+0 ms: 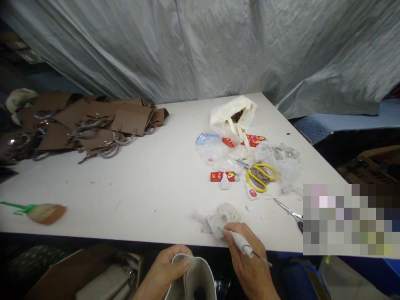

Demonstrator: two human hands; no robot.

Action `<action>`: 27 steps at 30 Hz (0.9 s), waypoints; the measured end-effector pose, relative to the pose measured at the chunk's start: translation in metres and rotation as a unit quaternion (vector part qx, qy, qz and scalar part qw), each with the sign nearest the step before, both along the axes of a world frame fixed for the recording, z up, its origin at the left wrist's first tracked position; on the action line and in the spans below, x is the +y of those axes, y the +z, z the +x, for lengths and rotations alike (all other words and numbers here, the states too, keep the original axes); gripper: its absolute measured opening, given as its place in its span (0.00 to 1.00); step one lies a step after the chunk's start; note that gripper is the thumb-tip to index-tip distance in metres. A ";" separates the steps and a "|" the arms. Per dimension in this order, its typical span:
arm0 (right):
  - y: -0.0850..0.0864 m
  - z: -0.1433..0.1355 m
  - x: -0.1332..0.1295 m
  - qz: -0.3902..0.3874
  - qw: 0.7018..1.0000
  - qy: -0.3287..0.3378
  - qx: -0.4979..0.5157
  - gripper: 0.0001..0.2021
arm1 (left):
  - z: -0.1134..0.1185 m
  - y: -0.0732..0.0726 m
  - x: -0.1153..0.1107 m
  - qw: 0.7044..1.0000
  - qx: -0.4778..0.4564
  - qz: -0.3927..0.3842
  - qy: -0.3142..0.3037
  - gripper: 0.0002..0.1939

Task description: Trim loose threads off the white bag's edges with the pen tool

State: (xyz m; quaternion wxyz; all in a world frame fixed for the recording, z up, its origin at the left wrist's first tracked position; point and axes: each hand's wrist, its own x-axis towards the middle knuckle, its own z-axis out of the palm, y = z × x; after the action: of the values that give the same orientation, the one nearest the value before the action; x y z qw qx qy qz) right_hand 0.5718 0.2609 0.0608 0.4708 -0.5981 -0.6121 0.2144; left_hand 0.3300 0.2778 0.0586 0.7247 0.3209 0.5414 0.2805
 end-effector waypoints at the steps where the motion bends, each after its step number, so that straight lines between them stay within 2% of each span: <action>1: 0.001 0.001 -0.001 -0.002 1.000 -0.006 0.003 0.10 | -0.001 -0.002 0.000 1.000 0.001 0.003 -0.003 0.26; 4: 0.002 0.002 -0.005 -0.020 0.998 -0.055 0.036 0.12 | -0.001 -0.005 0.001 1.000 -0.001 -0.001 -0.005 0.25; 7: 0.002 -0.004 -0.012 -0.072 0.985 -0.089 0.130 0.16 | 0.002 -0.005 0.001 1.000 -0.016 -0.013 -0.003 0.24; 10: 0.003 -0.016 -0.019 -0.138 0.960 -0.006 0.243 0.20 | 0.006 -0.003 0.000 0.999 -0.043 -0.028 0.000 0.24; 13: 0.004 -0.027 -0.024 -0.181 0.940 0.071 0.279 0.21 | 0.009 0.002 -0.001 0.997 -0.060 -0.037 0.008 0.23; 19: 0.008 -0.034 -0.027 -0.182 0.941 0.073 0.277 0.21 | 0.011 0.010 -0.001 0.997 -0.063 -0.039 0.007 0.22; 27: 0.012 -0.036 -0.024 -0.179 0.938 0.086 0.285 0.21 | 0.011 -0.001 -0.006 0.996 -0.074 -0.044 0.013 0.22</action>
State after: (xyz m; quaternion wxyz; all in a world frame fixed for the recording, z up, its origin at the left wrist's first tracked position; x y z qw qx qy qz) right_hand 0.5356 0.2372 0.0728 0.4908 -0.5311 -0.4526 0.5217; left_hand 0.3405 0.2713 0.0579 0.7723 0.2599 0.5026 0.2887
